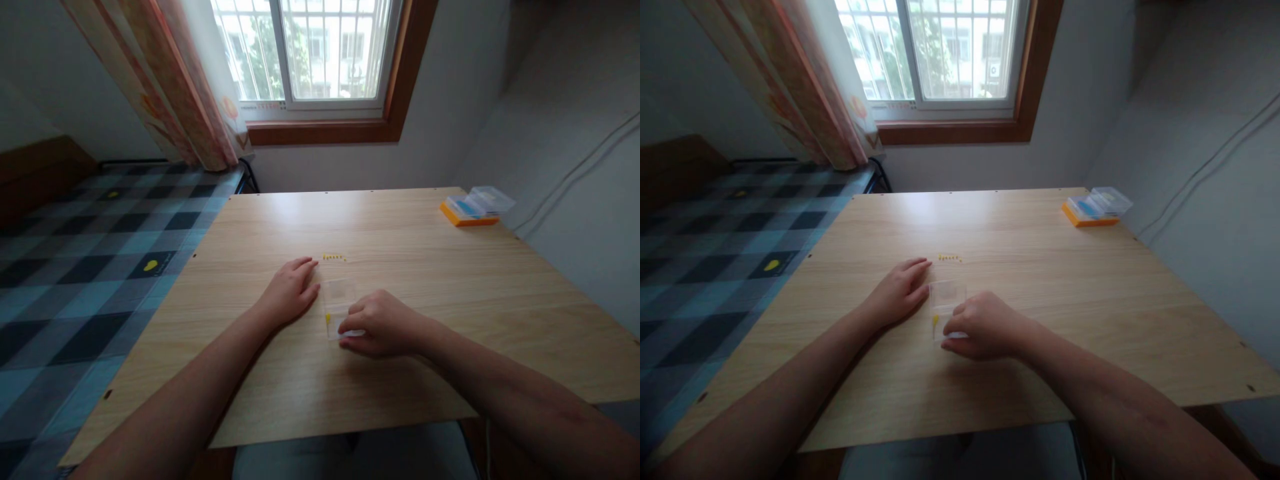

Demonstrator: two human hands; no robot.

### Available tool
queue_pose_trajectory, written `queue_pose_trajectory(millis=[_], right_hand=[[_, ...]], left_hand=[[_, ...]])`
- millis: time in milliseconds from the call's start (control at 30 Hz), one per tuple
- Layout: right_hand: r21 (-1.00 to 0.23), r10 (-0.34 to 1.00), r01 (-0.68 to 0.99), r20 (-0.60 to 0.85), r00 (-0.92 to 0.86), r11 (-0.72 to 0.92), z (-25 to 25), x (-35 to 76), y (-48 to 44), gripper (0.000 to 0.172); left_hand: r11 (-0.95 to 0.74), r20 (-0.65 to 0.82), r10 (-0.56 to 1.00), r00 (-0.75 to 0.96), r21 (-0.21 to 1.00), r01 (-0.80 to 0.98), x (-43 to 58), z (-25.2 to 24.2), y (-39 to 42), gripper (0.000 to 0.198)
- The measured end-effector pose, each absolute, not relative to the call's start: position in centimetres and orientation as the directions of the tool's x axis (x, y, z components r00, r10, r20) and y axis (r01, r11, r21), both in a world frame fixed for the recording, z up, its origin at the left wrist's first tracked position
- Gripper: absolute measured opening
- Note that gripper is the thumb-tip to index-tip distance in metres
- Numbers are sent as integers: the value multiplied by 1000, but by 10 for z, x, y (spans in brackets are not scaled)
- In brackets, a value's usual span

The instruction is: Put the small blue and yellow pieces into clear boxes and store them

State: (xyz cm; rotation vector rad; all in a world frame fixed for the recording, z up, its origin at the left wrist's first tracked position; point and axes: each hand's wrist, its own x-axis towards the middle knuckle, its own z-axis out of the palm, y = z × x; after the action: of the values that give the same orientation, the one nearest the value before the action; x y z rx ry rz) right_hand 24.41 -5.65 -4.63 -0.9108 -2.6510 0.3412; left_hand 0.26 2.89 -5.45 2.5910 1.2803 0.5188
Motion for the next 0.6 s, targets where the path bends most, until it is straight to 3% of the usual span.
queue_pose_trajectory(millis=[300, 600], right_hand=[[-305, 618, 549, 213, -757, 778, -46, 244, -58, 18], [-204, 603, 570, 189, -775, 796, -39, 240, -61, 22]], left_hand=[[-613, 237, 789, 566, 352, 707, 3, -53, 27, 42], [-644, 251, 764, 595, 364, 673, 6, -51, 25, 34]])
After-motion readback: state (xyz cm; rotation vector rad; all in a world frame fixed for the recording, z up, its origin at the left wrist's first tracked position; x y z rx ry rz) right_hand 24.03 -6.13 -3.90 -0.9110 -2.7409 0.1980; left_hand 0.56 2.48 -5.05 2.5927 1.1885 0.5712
